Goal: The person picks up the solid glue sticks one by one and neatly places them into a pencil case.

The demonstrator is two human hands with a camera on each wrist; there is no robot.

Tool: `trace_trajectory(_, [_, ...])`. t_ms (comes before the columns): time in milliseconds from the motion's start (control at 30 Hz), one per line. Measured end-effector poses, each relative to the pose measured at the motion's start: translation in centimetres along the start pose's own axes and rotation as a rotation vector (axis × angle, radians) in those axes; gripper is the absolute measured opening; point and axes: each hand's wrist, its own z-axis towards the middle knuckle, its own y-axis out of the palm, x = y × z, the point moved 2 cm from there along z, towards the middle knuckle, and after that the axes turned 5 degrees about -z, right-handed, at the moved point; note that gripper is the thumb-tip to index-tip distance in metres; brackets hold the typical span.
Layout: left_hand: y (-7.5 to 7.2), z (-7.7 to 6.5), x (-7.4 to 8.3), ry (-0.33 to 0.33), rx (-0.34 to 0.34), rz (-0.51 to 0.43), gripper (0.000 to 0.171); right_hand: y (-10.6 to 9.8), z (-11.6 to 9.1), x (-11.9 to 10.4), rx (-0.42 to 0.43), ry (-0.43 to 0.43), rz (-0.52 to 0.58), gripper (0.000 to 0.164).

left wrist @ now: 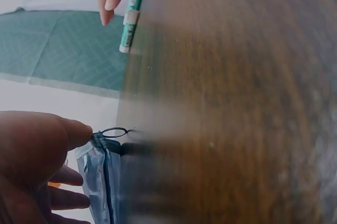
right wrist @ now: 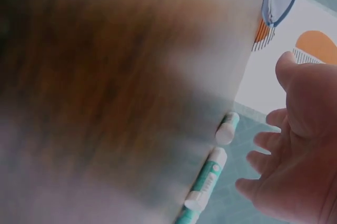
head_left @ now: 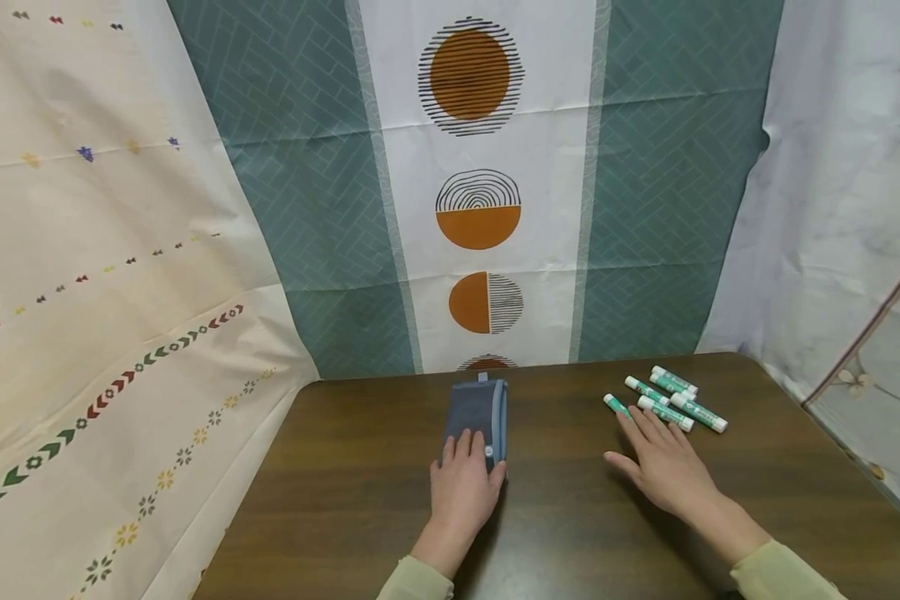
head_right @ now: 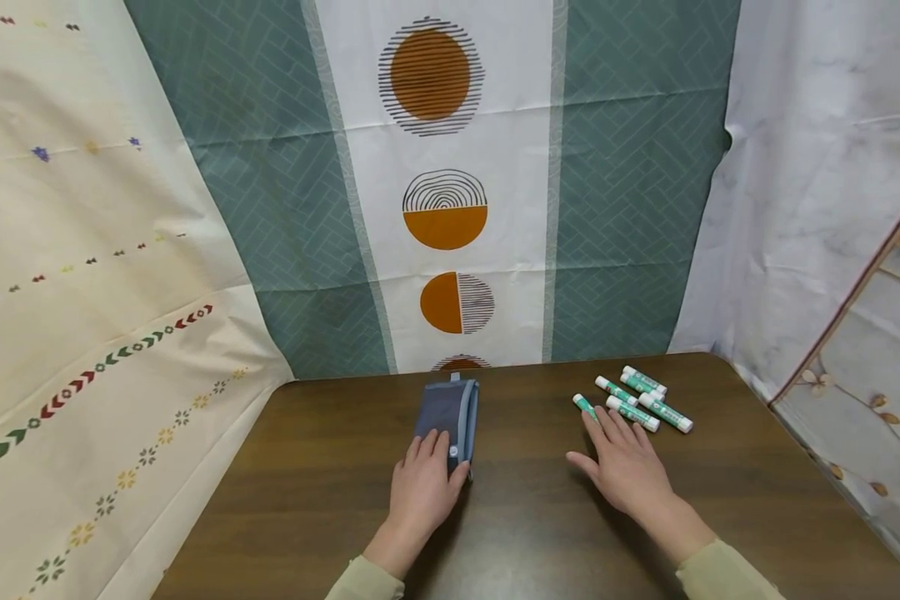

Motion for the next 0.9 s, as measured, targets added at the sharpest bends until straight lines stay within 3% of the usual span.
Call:
trace_trajectory(633, [0.2,-0.1,0.2,0.010,0.087,0.007,0.056,0.1,0.3,2.2,0.013,-0.008,-0.044,0.080])
trace_trajectory(900, [0.5,-0.1,0.4,0.021,0.079,0.034,0.052,0.1,0.4,2.5,0.004,-0.006,-0.025,0.079])
